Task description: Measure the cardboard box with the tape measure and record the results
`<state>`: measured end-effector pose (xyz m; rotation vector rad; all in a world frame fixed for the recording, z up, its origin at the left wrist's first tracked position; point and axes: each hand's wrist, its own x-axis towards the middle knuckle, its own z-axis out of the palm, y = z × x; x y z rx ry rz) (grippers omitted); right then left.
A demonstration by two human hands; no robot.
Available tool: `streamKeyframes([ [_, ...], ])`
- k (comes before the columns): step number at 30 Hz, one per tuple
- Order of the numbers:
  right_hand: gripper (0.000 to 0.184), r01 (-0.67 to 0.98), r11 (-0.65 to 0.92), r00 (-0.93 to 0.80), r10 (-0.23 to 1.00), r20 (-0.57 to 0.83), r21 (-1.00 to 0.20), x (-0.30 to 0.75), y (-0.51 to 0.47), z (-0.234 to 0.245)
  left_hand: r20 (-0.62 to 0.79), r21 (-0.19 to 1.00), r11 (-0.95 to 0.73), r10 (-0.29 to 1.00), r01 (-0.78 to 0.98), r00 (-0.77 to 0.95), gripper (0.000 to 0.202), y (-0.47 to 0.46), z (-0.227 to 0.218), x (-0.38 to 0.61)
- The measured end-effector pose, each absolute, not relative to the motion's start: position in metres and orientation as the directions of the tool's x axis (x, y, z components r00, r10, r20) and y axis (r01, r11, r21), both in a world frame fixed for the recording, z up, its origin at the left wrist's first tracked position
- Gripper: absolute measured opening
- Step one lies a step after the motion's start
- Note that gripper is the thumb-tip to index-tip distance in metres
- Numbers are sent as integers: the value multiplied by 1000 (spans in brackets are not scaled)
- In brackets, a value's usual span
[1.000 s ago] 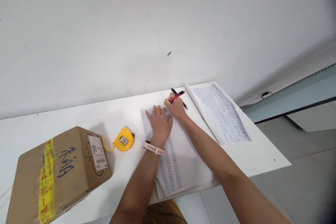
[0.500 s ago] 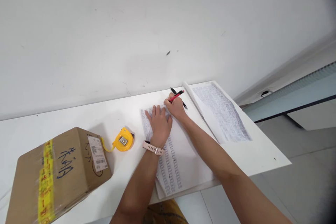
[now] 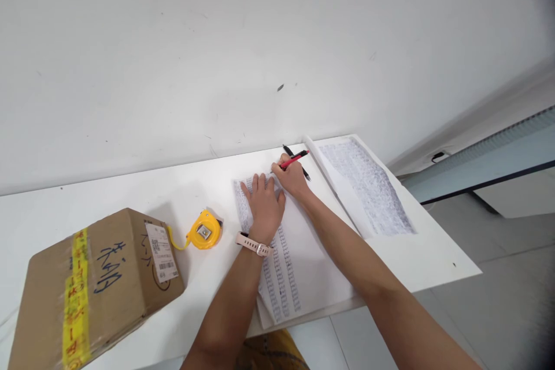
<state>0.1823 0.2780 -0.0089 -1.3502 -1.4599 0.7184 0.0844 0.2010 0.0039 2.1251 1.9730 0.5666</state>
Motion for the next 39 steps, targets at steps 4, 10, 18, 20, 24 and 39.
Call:
streamKeyframes([
  [4,23,402,192,104,962,253,-895,182,278,-8,157,386,-99,987,917,41,40,201,3,84],
  [10,24,411,186,117,960,254,-893,182,277,-5,149,387,-96,988,917,40,40,201,4,85],
  [18,24,423,185,123,958,258,-887,182,277,-6,145,395,-92,989,914,37,40,201,4,84],
  [20,24,432,183,122,958,258,-883,182,278,-6,146,394,-93,989,914,37,40,201,4,84],
  [24,25,458,179,131,955,266,-871,183,278,-6,150,395,-94,988,914,37,40,201,4,84],
  [39,23,463,190,115,956,272,-866,183,279,-9,143,386,-92,989,918,39,39,201,4,85],
])
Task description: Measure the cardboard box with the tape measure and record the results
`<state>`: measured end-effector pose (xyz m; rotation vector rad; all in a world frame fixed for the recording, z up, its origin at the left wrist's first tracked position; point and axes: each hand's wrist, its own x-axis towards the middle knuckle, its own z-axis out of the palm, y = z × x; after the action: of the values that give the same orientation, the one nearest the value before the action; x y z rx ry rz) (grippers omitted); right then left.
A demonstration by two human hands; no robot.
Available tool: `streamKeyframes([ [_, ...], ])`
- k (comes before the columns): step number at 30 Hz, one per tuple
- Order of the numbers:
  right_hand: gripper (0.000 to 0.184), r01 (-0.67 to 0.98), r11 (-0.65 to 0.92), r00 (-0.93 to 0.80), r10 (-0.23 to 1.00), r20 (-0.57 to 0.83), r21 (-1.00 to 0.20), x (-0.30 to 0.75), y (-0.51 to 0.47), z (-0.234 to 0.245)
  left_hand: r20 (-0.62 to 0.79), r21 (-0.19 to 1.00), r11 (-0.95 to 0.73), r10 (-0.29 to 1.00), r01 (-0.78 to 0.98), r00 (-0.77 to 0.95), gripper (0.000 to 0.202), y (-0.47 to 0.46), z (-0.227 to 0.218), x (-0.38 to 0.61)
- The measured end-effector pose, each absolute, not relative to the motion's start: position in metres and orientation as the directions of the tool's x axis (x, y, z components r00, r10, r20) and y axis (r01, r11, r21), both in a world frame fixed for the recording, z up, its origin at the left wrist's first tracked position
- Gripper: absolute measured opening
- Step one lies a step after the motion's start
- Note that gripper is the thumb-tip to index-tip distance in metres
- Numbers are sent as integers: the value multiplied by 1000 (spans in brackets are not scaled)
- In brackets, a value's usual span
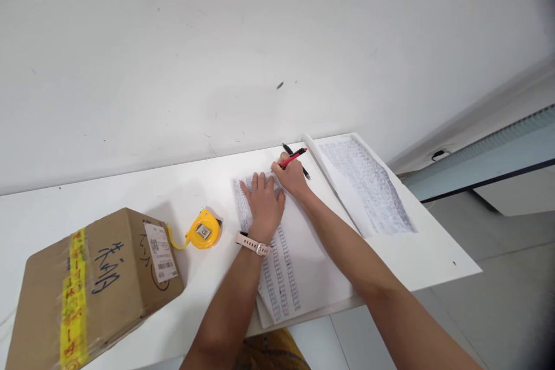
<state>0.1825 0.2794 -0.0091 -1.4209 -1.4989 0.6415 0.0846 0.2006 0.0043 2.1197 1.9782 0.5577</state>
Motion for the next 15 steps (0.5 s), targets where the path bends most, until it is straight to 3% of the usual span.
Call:
streamKeyframes([
  [15,25,463,186,111,958,265,-867,182,279,-9,157,380,-100,987,919,42,39,201,3,85],
])
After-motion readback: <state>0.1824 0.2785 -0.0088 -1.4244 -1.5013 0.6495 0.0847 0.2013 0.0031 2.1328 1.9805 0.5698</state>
